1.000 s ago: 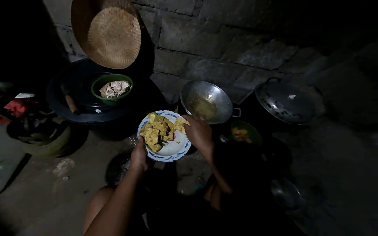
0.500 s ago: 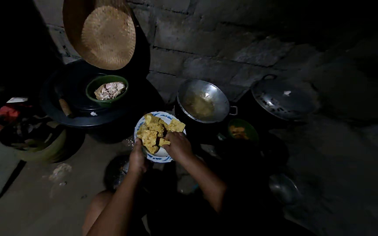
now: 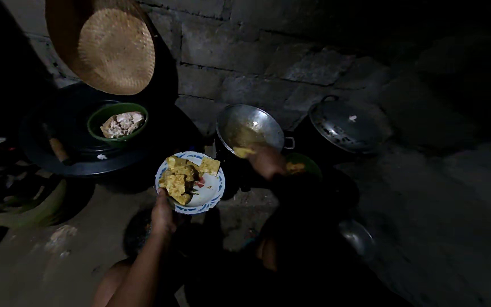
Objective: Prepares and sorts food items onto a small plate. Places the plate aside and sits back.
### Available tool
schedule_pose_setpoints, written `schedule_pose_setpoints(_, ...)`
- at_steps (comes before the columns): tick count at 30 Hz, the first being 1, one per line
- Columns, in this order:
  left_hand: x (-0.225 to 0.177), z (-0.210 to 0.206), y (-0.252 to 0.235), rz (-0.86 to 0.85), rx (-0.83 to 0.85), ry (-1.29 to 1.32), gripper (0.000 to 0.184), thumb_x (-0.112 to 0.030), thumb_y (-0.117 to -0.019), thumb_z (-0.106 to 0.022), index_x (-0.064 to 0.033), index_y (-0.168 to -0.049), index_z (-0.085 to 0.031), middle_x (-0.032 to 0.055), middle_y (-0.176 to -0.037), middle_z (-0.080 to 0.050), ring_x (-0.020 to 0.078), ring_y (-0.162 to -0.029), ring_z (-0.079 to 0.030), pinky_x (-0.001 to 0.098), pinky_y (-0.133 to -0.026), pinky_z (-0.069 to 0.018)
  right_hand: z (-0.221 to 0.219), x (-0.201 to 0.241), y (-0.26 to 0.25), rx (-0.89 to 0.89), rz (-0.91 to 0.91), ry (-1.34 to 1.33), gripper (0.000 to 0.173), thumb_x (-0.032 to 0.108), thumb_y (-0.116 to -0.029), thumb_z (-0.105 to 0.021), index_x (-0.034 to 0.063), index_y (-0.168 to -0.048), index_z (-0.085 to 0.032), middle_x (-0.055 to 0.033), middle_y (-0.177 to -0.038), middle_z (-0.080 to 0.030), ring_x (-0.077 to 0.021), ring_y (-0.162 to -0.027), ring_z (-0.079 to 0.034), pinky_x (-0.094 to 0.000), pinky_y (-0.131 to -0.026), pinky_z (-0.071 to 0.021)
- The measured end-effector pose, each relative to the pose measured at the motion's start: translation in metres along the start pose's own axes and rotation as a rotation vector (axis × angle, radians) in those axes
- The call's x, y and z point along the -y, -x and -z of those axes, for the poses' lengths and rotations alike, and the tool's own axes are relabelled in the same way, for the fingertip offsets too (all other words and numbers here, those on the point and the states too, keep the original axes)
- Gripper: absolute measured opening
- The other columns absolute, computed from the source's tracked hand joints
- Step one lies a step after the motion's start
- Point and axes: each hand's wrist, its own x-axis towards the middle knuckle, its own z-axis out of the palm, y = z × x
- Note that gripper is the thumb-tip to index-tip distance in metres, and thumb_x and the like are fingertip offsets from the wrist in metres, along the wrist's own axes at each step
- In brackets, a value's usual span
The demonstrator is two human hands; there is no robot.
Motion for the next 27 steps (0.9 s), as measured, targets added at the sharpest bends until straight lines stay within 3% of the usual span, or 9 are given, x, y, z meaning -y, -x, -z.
schedule_pose_setpoints(3, -0.004, 0.004, 0.0, 0.016, -0.005, 0.022, 0.054, -0.043, -0.1125, -0.024, -0.0065, -0.145, -0.047, 0.0145, -0.13, -0.064, 0.0224, -0.116, -0.065, 0.0447, -0.095, -0.0567, -0.016, -0.04, -0.037, -0.1, -0.061, 0.085, 0.034, 0.021, -0.1005, -0.064, 0.0081, -0.132, -0.065, -0.0287, -0.132, -0.061, -0.0527, -0.121, -0.058, -0.0723, -0.089, -0.0493)
schedule_pose_setpoints(6, -0.007, 0.005, 0.001, 0.029, -0.002, 0.02, 0.056, -0.045, -0.1121, -0.024, -0.006, -0.144, -0.048, 0.0152, -0.129, -0.064, 0.0237, -0.114, -0.065, 0.0457, -0.093, -0.0571, -0.041, -0.054, -0.076, -0.065, -0.141, 0.067, 0.034, 0.017, -0.0989, -0.066, 0.0073, -0.131, -0.065, -0.03, -0.131, -0.061, -0.0535, -0.122, -0.057, -0.0746, -0.091, -0.0471)
schedule_pose_setpoints(8, -0.009, 0.005, 0.003, 0.029, 0.006, 0.025, 0.056, -0.045, -0.1121, -0.024, -0.0052, -0.144, -0.048, 0.0157, -0.13, -0.064, 0.0238, -0.115, -0.065, 0.0456, -0.094, -0.057, -0.041, -0.035, -0.07, -0.084, -0.102, -0.027, 0.034, 0.019, -0.1029, -0.059, 0.0095, -0.135, -0.064, -0.0281, -0.135, -0.06, -0.0522, -0.125, -0.057, -0.0738, -0.094, -0.0463)
schedule_pose_setpoints(11, -0.011, 0.005, 0.004, 0.042, -0.008, 0.012, 0.055, -0.044, -0.1123, -0.026, -0.0053, -0.145, -0.047, 0.0163, -0.13, -0.064, 0.0246, -0.115, -0.065, 0.0453, -0.094, -0.0571, -0.033, 0.029, -0.016, -0.066, 0.184, -0.195, 0.034, 0.023, -0.1086, -0.051, 0.0076, -0.137, -0.06, -0.0252, -0.132, -0.062, -0.0461, -0.12, -0.061, -0.0676, -0.097, -0.0492)
schedule_pose_setpoints(15, -0.009, 0.003, 0.005, 0.01, 0.04, -0.076, 0.055, -0.041, -0.1128, -0.024, -0.0051, -0.151, -0.04, 0.0172, -0.138, -0.059, 0.0232, -0.121, -0.062, 0.0429, -0.099, -0.0539, -0.062, 0.105, 0.022, -0.019, 0.469, -0.137, 0.039, 0.033, -0.0988, -0.069, 0.0107, -0.131, -0.069, -0.0161, -0.128, -0.067, -0.0383, -0.125, -0.058, -0.0595, -0.105, -0.0471)
schedule_pose_setpoints(17, -0.005, 0.005, 0.005, -0.036, 0.082, -0.111, 0.055, -0.039, -0.1133, -0.023, -0.0036, -0.153, -0.036, 0.0179, -0.141, -0.057, 0.022, -0.124, -0.06, 0.0405, -0.102, -0.0526, -0.071, 0.131, 0.034, 0.048, 0.465, -0.028, 0.05, 0.042, -0.0956, -0.072, 0.0106, -0.134, -0.067, -0.015, -0.137, -0.063, -0.0378, -0.131, -0.053, -0.0599, -0.106, -0.0438)
schedule_pose_setpoints(20, -0.006, 0.008, 0.008, -0.061, 0.099, -0.121, 0.057, -0.039, -0.1134, -0.021, -0.0031, -0.155, -0.035, 0.0183, -0.146, -0.053, 0.0216, -0.129, -0.057, 0.0397, -0.106, -0.0491, -0.077, 0.147, 0.048, 0.097, 0.411, 0.032, 0.043, 0.04, -0.0986, -0.068, 0.0106, -0.129, -0.069, -0.0129, -0.141, -0.059, -0.0341, -0.135, -0.05, -0.056, -0.11, -0.0402)
schedule_pose_setpoints(23, -0.013, 0.012, 0.011, -0.042, 0.066, -0.088, 0.057, -0.04, -0.1134, -0.021, -0.0033, -0.156, -0.034, 0.018, -0.153, -0.046, 0.0234, -0.136, -0.051, 0.0422, -0.111, -0.045, -0.076, 0.138, 0.062, 0.118, 0.371, -0.093, 0.034, 0.033, -0.1009, -0.065, 0.0059, -0.12, -0.07, -0.016, -0.133, -0.063, -0.0351, -0.13, -0.054, -0.0554, -0.111, -0.0404)
schedule_pose_setpoints(27, -0.019, 0.015, 0.014, -0.01, 0.042, 0.001, 0.057, -0.041, -0.1131, -0.023, -0.0052, -0.156, -0.034, 0.0184, -0.149, -0.05, 0.0256, -0.131, -0.055, 0.0452, -0.106, -0.0493, -0.058, 0.112, 0.055, 0.115, 0.259, -0.162, 0.036, 0.031, -0.1011, -0.066, 0.0014, -0.12, -0.069, -0.0198, -0.124, -0.066, -0.0383, -0.124, -0.059, -0.0571, -0.107, -0.0453)
